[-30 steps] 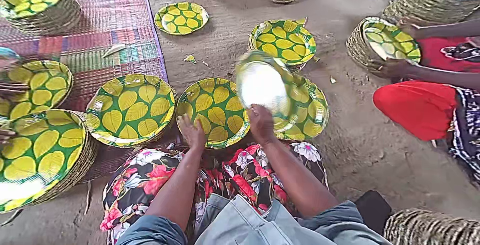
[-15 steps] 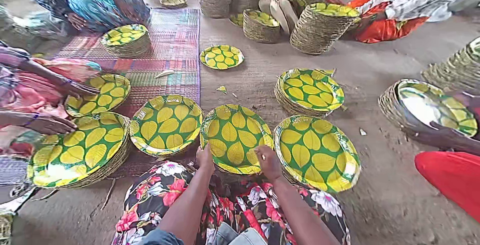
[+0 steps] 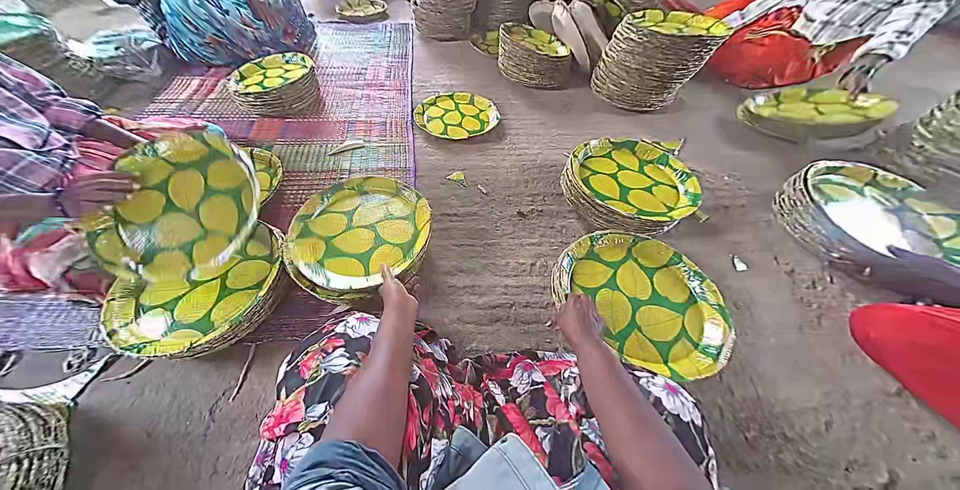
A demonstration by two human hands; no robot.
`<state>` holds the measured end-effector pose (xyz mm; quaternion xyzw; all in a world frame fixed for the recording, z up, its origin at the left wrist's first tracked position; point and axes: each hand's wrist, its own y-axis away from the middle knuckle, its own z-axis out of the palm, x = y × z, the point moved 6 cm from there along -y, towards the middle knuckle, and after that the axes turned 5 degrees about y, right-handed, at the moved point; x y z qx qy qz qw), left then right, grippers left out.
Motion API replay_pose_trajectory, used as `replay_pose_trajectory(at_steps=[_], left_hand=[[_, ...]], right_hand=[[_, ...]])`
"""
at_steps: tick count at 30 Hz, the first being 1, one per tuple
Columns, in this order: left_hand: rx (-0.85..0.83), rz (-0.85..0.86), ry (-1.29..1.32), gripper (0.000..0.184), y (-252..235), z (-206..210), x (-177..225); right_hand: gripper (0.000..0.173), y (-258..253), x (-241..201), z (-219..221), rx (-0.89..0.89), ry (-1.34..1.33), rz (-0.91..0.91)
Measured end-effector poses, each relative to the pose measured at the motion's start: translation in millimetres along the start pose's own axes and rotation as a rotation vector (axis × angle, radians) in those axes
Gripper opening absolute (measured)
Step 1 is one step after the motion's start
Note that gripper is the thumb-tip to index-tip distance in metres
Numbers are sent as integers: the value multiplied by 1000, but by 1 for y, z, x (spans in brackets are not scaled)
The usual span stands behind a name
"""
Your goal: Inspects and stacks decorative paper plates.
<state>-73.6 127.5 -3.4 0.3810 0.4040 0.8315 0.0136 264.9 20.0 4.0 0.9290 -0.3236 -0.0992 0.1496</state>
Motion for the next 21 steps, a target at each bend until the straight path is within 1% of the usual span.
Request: replay_pose_trajectory(at_steps=[2,6,7,9,10,11,12,13,14,15,16,17,18,19,20,21], left_hand=[[-18,-28,-52,64,3,5,-6],[-63,-88,-129,68,23,2,-19],[-100,-98,-173,67,27,3,-23],[-185,-59,-331,60,33,6,-34],[-236,29,-442,52,36,11,-39],[-304,179,-573,45,40,18,-41],[-391,388,-727,43,46,25,-42],[-486,626,-905,47,52,33,-42],[-571,844,-1098,53,58,41,-44],[-641,1013,-1275,57,61,47,-51],[-715,1074,-1439,57,63,47,-63],[-794,1026,-1616,57,62,44,-78],[-863,921,-1799,59,57,39,-93],[-917,775,-1964,62,50,32,-107],[-949,625,-2096,67,44,23,-118],[-964,518,-2189,72,39,17,-124]], right_hand=[[43,1,2,-6,8,-3,40],[48,7,14,-16,41,-73,55],[47,8,16,-22,102,-85,48],[39,16,13,-36,319,-96,-21],[36,22,5,-41,427,-112,-110],[34,31,-6,-41,491,-148,-230],[32,41,-20,-35,517,-187,-369],[32,50,-35,-24,494,-211,-518],[33,58,-51,-10,394,-187,-660],[32,65,-64,6,244,-94,-780],[34,70,-71,22,93,8,-858],[34,71,-74,35,-42,85,-902],[33,68,-73,42,-131,127,-908],[40,63,-69,41,-158,118,-874],[49,55,-64,32,-106,59,-796],[56,44,-55,18,-12,-7,-677]])
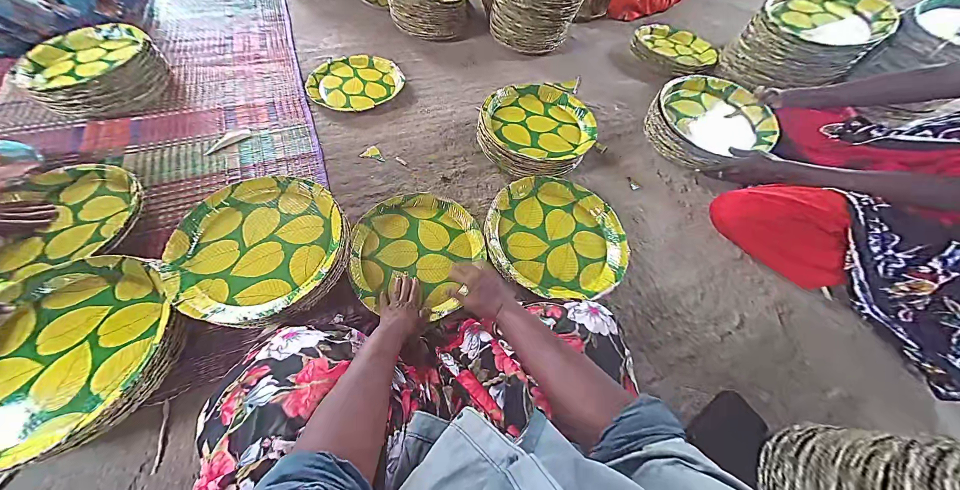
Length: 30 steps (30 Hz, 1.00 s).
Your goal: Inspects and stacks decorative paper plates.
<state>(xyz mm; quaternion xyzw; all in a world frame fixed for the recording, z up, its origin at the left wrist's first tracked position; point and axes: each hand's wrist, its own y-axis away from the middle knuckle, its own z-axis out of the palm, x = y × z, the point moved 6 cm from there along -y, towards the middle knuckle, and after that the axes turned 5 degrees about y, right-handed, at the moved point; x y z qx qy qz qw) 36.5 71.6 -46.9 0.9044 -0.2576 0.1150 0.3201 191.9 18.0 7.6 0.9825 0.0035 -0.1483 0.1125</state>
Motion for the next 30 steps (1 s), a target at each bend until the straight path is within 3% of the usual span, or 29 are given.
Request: replay_pose_trajectory(at_steps=[2,5,7,11,14,15,17,19,20,21,23,25,28,30], left_hand=[[-80,-24,-10,77,1,8,-1],[-75,-7,3,79,-2,1,-3],[-93,-13,-2,81,-4,2,-5],[-101,7,-7,82,-7,0,-6],[-29,30,82,77,-8,-13,-7],[103,52,151,71,-5,-22,-7],[558,121,266,65,7,-49,-6],[969,189,268,70,18,-70,-7],[1025,198,238,71,20,-72,-8],[943,180,194,69,19,-68,-9],[485,73,105,63,7,-45,-11],[130,-35,3,72,-5,-14,-13],[83,-61,-7,79,-2,-4,-9],[96,-46,11,80,-3,-6,-13]], right_hand=[[62,2,34,-22,195,-16,321],[44,6,72,-28,42,-15,684],[33,1,75,-26,-25,-9,735],[40,-3,86,-30,92,-26,731],[37,3,77,-50,427,60,615],[32,6,66,-54,553,84,498],[23,11,31,-49,676,75,157],[21,9,-7,-25,546,70,-145],[24,6,-20,-8,368,37,-226],[28,2,-27,10,157,9,-263],[44,-6,-24,30,-200,-27,-225],[59,-7,-10,16,-143,-63,-83],[57,7,32,-26,126,-50,355],[53,16,60,-28,58,-41,627]])
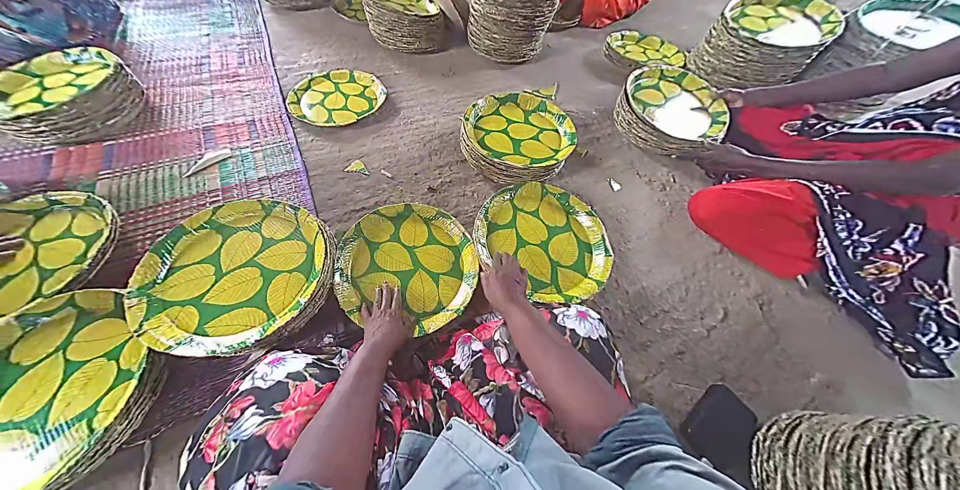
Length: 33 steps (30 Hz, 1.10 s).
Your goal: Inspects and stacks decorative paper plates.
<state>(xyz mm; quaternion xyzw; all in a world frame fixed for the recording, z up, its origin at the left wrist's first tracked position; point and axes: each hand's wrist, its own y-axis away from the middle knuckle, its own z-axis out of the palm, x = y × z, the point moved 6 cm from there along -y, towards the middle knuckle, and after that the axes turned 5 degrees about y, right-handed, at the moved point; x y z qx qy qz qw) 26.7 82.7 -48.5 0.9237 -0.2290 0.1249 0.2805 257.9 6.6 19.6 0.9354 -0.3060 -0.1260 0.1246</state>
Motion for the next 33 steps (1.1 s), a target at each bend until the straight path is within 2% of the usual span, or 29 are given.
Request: replay_pose_trajectory(at_steps=[2,5,8,10,12,14,15,16,17,18,20,21,22,24,25,26,28,30,33], left_hand=[[1,5,-2,82,-6,-3,-1],[-14,5,-8,83,-8,-3,0],[-9,4,5,83,-8,-5,-1],[17,10,59,78,-6,-5,-1],[209,49,179,69,-4,-19,-1],[608,108,293,67,3,-44,-2],[784,125,299,68,6,-57,-3],[885,136,279,71,10,-60,-6],[905,149,253,72,10,-63,-5],[820,157,205,68,8,-63,-3],[402,91,88,64,-7,-41,-1],[179,47,18,67,-15,-22,-3],[39,19,-38,72,-18,-4,-3],[-19,10,-57,76,-20,7,1],[-11,15,-49,77,-23,4,1],[-15,11,-47,77,-25,2,1],[-42,-6,-50,78,-26,4,0],[-59,-12,-60,78,-27,4,-1],[-49,-7,-54,78,-27,3,0]], right_hand=[[42,-6,12,7,-130,64,116],[37,-6,12,9,-167,62,152],[41,-12,18,0,-53,0,141],[40,-6,16,-12,166,-8,68],[26,6,-1,-26,502,-41,-165],[18,23,-31,-16,577,-81,-495],[17,32,-48,-2,529,-74,-670],[20,42,-61,19,387,-54,-802],[24,47,-74,37,203,-17,-894],[26,46,-83,50,23,31,-946],[36,34,-87,63,-285,48,-903],[44,26,-83,57,-259,-24,-836],[48,18,-73,45,-131,-100,-740],[54,-2,-44,16,190,-86,-477],[59,-14,-31,6,215,-59,-315],[59,-25,-17,5,156,-38,-163],[40,-35,2,14,-5,20,35],[31,-37,3,16,-85,49,100],[35,-41,2,10,-41,15,91]])
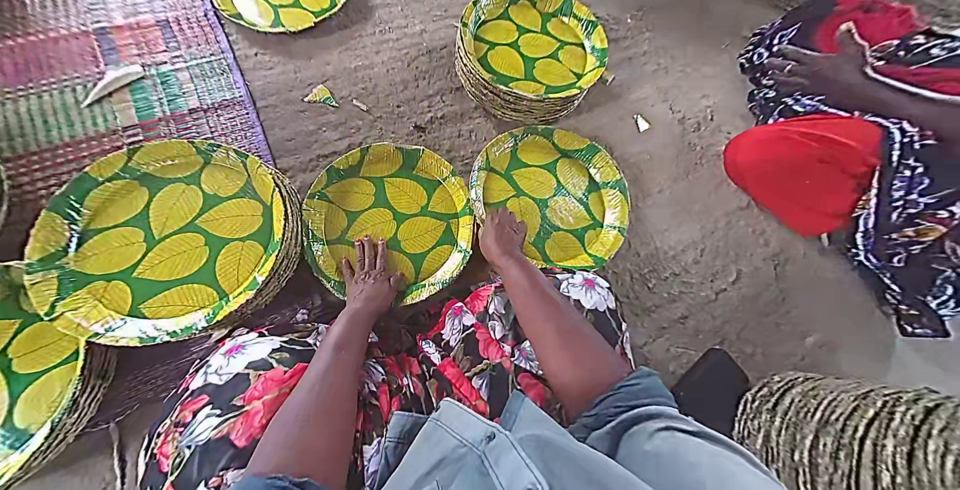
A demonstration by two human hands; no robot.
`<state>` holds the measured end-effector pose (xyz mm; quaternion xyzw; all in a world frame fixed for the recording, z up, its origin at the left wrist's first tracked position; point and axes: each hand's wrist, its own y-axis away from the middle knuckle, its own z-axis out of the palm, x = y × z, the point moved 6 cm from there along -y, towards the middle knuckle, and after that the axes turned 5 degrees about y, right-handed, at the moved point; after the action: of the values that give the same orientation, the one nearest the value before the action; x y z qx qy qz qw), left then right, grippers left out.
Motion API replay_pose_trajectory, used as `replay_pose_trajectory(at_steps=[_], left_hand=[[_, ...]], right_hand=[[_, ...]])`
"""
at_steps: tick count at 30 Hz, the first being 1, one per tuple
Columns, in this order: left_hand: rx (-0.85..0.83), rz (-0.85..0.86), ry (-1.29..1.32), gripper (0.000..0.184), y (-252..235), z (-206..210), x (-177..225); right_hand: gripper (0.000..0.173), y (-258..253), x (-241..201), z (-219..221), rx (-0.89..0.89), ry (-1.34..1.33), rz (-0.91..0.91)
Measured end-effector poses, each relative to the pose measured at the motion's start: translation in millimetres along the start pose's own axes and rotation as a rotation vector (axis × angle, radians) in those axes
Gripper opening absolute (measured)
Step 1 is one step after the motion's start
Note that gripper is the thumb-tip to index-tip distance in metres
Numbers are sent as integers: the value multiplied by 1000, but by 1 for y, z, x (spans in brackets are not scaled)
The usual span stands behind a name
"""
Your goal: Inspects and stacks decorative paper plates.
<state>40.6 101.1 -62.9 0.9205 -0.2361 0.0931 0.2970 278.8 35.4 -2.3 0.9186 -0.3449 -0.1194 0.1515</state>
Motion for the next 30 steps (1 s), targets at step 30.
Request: replay_pose_trajectory(at_steps=[30], left_hand=[[94,43,56,79,14,-8,-3]], right_hand=[[39,37,11,3,-138,83,59]])
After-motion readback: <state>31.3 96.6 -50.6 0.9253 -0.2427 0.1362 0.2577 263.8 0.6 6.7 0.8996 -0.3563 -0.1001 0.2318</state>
